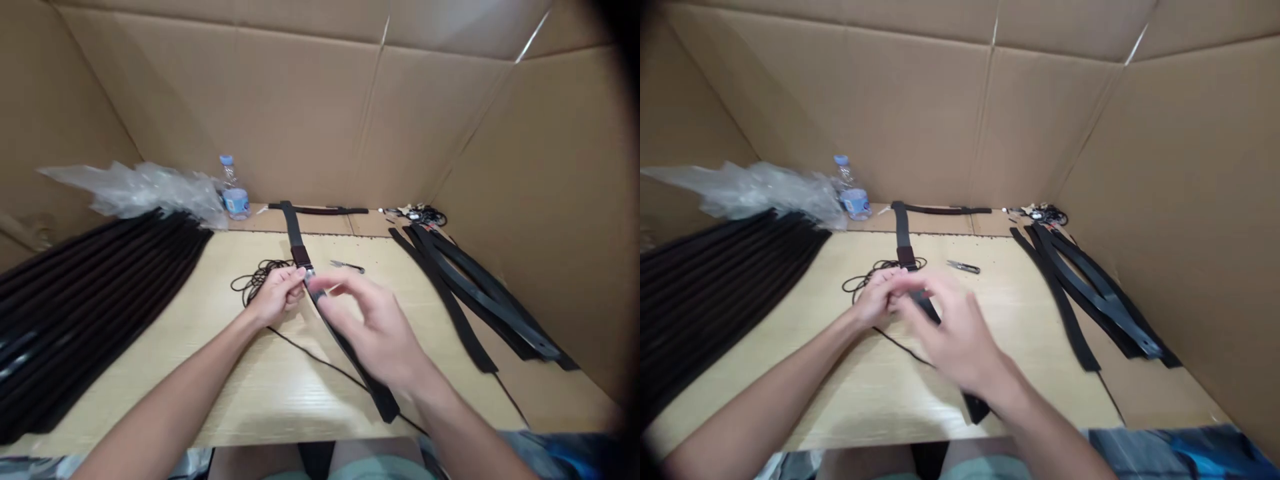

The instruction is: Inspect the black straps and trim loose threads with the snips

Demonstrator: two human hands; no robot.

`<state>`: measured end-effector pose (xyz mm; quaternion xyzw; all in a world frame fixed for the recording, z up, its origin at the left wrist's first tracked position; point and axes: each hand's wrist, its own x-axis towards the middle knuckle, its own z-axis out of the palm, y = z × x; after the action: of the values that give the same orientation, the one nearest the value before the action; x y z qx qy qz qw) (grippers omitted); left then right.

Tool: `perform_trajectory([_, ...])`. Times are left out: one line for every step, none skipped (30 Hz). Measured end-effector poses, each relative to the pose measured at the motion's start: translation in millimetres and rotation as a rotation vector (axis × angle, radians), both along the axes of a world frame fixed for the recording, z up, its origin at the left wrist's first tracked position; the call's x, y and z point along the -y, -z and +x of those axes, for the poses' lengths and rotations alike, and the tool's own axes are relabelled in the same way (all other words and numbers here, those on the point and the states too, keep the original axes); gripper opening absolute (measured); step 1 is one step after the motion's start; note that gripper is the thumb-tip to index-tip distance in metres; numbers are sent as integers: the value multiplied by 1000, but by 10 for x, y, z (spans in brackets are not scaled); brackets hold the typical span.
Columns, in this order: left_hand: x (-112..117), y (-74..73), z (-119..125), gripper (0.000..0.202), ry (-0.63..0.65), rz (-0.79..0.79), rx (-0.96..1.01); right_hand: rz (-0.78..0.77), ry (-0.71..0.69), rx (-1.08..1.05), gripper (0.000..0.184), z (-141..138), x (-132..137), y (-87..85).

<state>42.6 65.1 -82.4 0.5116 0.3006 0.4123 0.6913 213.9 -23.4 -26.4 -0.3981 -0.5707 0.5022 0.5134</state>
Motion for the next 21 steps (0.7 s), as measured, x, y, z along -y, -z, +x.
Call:
perform_trajectory([-3, 7, -13, 43, 5, 13, 8, 2, 7, 23, 31, 12, -139, 13])
perform_trajectory([-6, 14, -26, 43, 12, 30, 12, -31, -21, 31, 32, 27, -280, 50])
perform_trajectory([-8, 21, -36, 42, 16, 47, 7, -98, -87, 15, 35, 39, -412, 107])
perform_trajectory([-10, 27, -45, 40, 21, 63, -8, -209, -198, -24, 38, 45, -524, 176])
perform_trajectory([-10, 32, -52, 38, 22, 79, -31, -312, -320, -99, 43, 42, -612, 252])
perform_trajectory([-9, 36, -57, 38, 21, 93, -55, -380, -355, -174, 43, 30, -673, 327])
perform_trajectory([-7, 38, -60, 38, 20, 105, -74, -437, -355, -237, 43, 10, -709, 397])
perform_trajectory([-4, 40, -60, 39, 19, 115, -89, -470, -352, -278, 42, -16, -724, 459])
perform_trajectory([-3, 42, -58, 40, 16, 126, -100, -476, -345, -307, 41, -47, -726, 512])
perform_trajectory([-2, 45, -54, 41, 10, 136, -107, -471, -354, -320, 40, -78, -721, 555])
perform_trajectory([-4, 49, -48, 42, 4, 144, -115, -466, -357, -341, 39, -106, -713, 590])
perform_trajectory([-8, 54, -41, 42, -8, 150, -122, -471, -357, -372, 38, -130, -708, 618])
perform_trajectory([-16, 60, -33, 42, -21, 154, -133, -483, -353, -407, 37, -146, -705, 640])
perform_trajectory([-26, 67, -25, 42, -34, 156, -146, -498, -346, -446, 38, -154, -707, 658])
perform_trajectory([-38, 75, -18, 42, -50, 156, -162, -513, -341, -481, 38, -155, -710, 671])
perform_trajectory([-50, 81, -12, 41, -65, 154, -180, -523, -334, -509, 38, -147, -714, 682])
perform_trajectory([-63, 87, -7, 41, -82, 154, -198, -528, -327, -529, 38, -134, -715, 689])
perform_trajectory([-74, 92, -4, 41, -95, 155, -218, -523, -316, -539, 38, -118, -714, 693])
perform_trajectory([-82, 95, 0, 41, -104, 155, -233, -516, -303, -541, 37, -100, -708, 694])
perform_trajectory([-87, 98, 3, 42, -109, 155, -240, -511, -287, -539, 35, -84, -699, 692])
perform_trajectory([-88, 100, 6, 42, -108, 155, -241, -511, -272, -533, 34, -70, -687, 688])
